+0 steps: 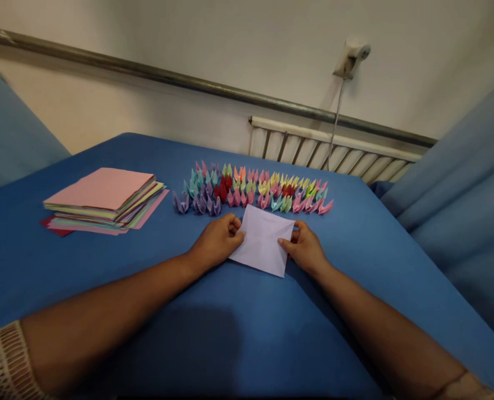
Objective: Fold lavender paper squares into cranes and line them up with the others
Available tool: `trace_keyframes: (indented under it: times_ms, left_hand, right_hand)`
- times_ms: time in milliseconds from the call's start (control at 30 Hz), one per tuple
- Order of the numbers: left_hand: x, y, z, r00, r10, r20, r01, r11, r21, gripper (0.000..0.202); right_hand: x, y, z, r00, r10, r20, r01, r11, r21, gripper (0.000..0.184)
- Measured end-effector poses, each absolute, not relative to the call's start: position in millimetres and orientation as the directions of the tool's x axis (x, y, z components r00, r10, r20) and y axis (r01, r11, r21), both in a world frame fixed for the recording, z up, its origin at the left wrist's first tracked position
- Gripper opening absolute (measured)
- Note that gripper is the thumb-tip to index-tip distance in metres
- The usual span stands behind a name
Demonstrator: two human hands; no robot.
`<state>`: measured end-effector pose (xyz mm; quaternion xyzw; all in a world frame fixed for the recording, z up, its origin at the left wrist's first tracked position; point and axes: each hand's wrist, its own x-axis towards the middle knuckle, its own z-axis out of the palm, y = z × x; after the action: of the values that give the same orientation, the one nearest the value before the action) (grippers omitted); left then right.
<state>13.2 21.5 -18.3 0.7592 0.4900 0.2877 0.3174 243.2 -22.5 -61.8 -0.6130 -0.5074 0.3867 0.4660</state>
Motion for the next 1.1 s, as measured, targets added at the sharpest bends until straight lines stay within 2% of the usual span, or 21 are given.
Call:
trace_keyframes:
  times_ms: [133,200,267,367,467,533,600,667,733,767,833,900,967,1033,1100]
  left_hand:
    - [9,18,-11,0.509,0.794,0.332,0.592,-0.603,0.534,0.067]
    - [8,15,-8,0.664,0.67,0.331,0.511,-0.73,0.454,0.081]
    - [6,11,-6,0.795,0.541,0.273,0.406,-0.81,0.423,0.089]
    - [4,10,-6,0.858,0.463,0.221,0.353,-0.845,0.401,0.086]
    - [2,16,-10,0.839,0.484,0.249,0.379,-0.847,0.372,0.059]
    - [1,22,-13,0.815,0.505,0.284,0.395,-0.843,0.365,0.04]
    - [1,27,-16,0.788,0.534,0.306,0.411,-0.827,0.383,0.029]
    - [3,29,-17,0.761,0.578,0.295,0.444,-0.795,0.414,0.024]
    - [5,28,-16,0.737,0.622,0.264,0.481,-0.757,0.442,0.023]
    - [7,27,-15,0.724,0.644,0.246,0.5,-0.737,0.456,0.021]
    - [10,25,-14,0.681,0.699,0.217,0.546,-0.683,0.485,0.017]
    - [13,23,-14,0.615,0.765,0.191,0.596,-0.61,0.522,0.019]
    - [15,22,-15,0.553,0.817,0.166,0.632,-0.54,0.556,0.023]
    - [16,23,-17,0.509,0.849,0.142,0.652,-0.487,0.581,0.029]
    - [17,26,-20,0.488,0.865,0.119,0.643,-0.449,0.62,0.038]
  right_hand:
    - [244,-18,-63,0.176,0.983,0.047,0.306,-0.01,-0.952,0.047]
    - [244,-16,-60,0.155,0.988,0.004,0.199,-0.027,-0.98,0.047]
    - [245,-15,-55,0.109,0.992,-0.066,0.032,-0.069,-0.997,0.048]
    - [249,-14,-48,0.019,0.99,-0.137,-0.144,-0.133,-0.981,0.046]
    - [255,-12,-46,-0.069,0.983,-0.169,-0.185,-0.179,-0.966,0.043]
    - [257,-10,-49,-0.101,0.977,-0.188,-0.129,-0.2,-0.971,0.045]
    - [259,-8,-53,-0.017,0.985,-0.174,0.011,-0.174,-0.985,0.051]
    - [260,-8,-52,0.183,0.983,-0.008,0.206,-0.046,-0.977,0.057]
    - [261,-11,-47,0.307,0.911,0.275,0.374,0.15,-0.915,0.057]
    - [262,-14,-43,0.284,0.879,0.384,0.402,0.254,-0.88,0.053]
    - [263,-21,-35,0.135,0.875,0.465,0.331,0.402,-0.854,0.052]
    - [262,-26,-30,-0.067,0.868,0.493,0.305,0.488,-0.818,0.058]
    - [260,-29,-31,-0.175,0.869,0.462,0.376,0.493,-0.785,0.064]
    - [257,-27,-38,-0.13,0.905,0.404,0.523,0.409,-0.748,0.06]
    - [254,-22,-47,-0.004,0.941,0.339,0.65,0.26,-0.714,0.047]
